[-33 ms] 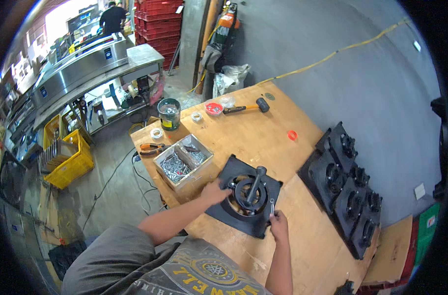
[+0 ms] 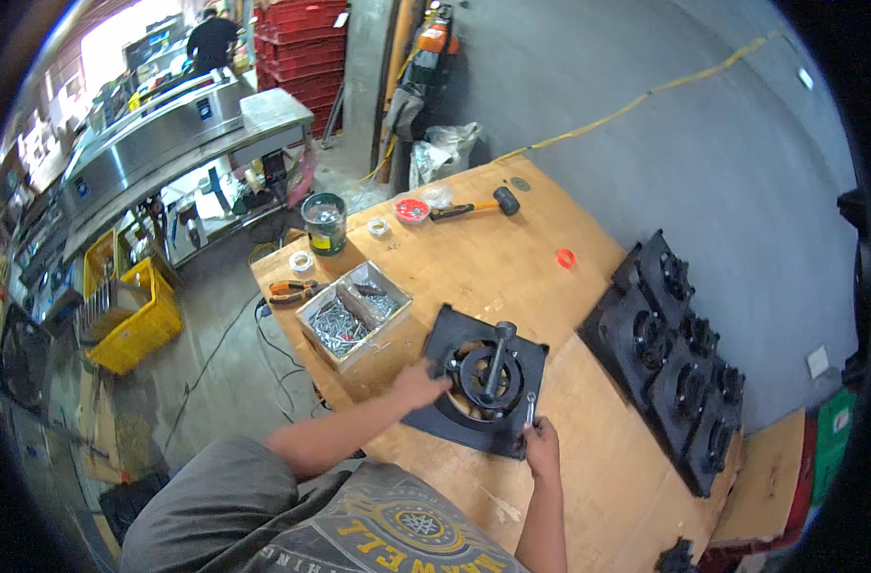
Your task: The person assembles gas stove burner units on a workbench. They use a wrench to tighten nuts on burner heads, place burner heads into stove panels, and install metal grates over the burners. The person handles multiple burner units and places completed panels aside.
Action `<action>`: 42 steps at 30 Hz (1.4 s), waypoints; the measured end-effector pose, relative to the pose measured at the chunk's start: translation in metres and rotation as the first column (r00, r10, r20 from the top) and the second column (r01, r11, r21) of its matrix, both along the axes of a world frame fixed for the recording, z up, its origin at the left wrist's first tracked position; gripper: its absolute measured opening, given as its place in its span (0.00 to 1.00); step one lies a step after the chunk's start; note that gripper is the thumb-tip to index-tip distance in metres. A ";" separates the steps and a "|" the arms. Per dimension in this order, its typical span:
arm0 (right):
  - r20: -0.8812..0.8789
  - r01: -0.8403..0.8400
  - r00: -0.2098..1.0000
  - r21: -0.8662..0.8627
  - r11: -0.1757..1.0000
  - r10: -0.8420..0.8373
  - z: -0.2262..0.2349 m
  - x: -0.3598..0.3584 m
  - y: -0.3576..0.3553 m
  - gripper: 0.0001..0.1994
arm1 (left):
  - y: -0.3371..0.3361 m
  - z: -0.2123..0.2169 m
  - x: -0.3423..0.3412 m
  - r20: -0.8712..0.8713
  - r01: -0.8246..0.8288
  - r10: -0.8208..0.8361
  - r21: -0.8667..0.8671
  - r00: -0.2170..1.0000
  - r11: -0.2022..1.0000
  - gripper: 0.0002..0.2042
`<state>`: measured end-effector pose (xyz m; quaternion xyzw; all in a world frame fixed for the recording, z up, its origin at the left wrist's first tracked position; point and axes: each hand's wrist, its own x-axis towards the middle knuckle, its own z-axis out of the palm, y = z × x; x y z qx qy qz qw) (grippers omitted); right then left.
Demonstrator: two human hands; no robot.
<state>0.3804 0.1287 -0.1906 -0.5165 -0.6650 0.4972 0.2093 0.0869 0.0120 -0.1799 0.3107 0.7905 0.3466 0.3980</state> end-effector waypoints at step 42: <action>0.242 0.075 0.970 -0.299 0.951 -0.001 0.009 -0.055 -0.049 0.14 | 0.070 -0.041 -0.002 -0.644 0.842 -0.632 0.033 0.430 0.539 0.56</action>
